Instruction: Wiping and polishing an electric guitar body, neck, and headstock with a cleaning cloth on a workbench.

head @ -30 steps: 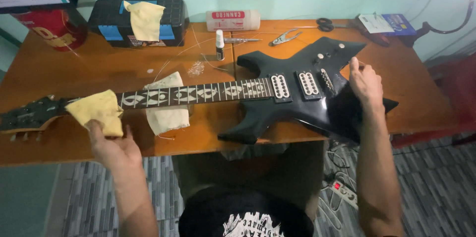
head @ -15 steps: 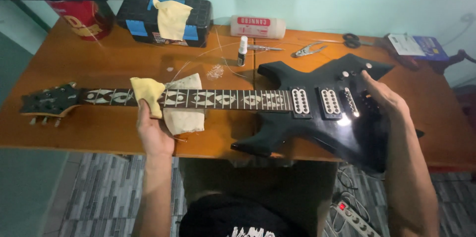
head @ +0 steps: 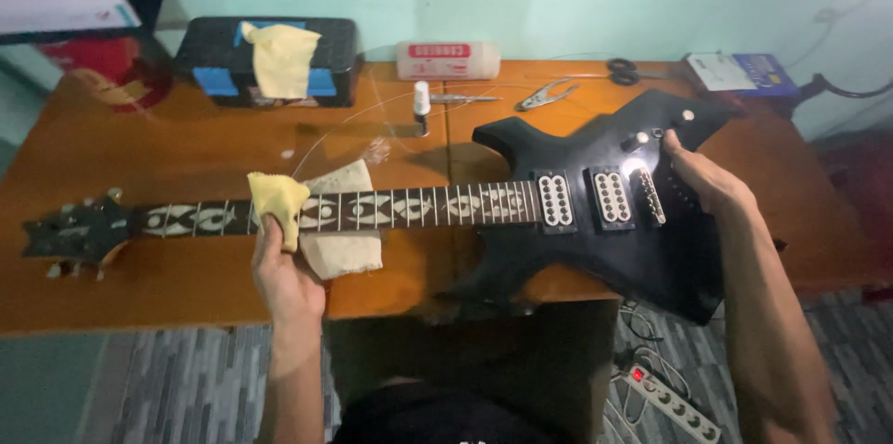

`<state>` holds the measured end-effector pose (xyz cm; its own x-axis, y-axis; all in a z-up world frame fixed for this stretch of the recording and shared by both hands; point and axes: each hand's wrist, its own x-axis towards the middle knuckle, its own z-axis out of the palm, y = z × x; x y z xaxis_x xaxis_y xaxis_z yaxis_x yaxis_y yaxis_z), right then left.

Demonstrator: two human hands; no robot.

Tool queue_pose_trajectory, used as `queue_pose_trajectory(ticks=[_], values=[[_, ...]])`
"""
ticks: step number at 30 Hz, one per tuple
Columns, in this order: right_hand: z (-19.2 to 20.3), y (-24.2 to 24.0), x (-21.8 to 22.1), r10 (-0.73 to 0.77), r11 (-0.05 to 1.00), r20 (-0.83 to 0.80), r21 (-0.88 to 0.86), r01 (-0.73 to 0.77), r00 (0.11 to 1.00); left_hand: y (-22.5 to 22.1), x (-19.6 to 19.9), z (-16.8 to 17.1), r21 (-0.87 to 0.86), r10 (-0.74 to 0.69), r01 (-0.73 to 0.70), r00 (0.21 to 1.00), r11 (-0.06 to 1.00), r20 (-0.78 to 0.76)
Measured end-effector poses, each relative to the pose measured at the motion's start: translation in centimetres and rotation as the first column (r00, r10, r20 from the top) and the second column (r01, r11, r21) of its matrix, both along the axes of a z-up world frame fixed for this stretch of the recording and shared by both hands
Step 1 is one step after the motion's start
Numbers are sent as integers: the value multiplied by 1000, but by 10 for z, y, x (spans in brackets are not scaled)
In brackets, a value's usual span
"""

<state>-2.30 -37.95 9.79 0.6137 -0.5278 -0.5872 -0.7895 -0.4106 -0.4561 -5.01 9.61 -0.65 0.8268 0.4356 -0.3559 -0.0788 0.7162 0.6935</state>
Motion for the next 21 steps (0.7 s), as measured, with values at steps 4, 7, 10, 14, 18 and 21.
queue_pose_trajectory(ticks=[4, 7, 10, 14, 18, 21], values=[[2, -28, -8, -9, 998, -16, -64, 8, 1000, -21, -5, 2, 65, -58, 54, 996, 996, 65], [9, -45, -16, -54, 996, 1, -69, 54, 999, -35, -9, 6, 138, -120, 103, 985, 985, 124], [7, -71, -25, -112, 993, 72, -38, 115, 991, -42, -13, 6, 255, -126, 99, 988, 962, 92], [-9, -114, -33, 23, 997, 194, -82, -8, 981, -52, -24, 25, 515, -273, 167, 952, 841, 137], [-4, -113, -45, -182, 983, 205, 45, 176, 962, -66, -45, 62, 652, -375, 333, 923, 681, -79], [-44, -169, -45, -16, 997, 403, 79, -18, 915, -73, -47, 84, 780, -490, 321, 872, 538, -22]])
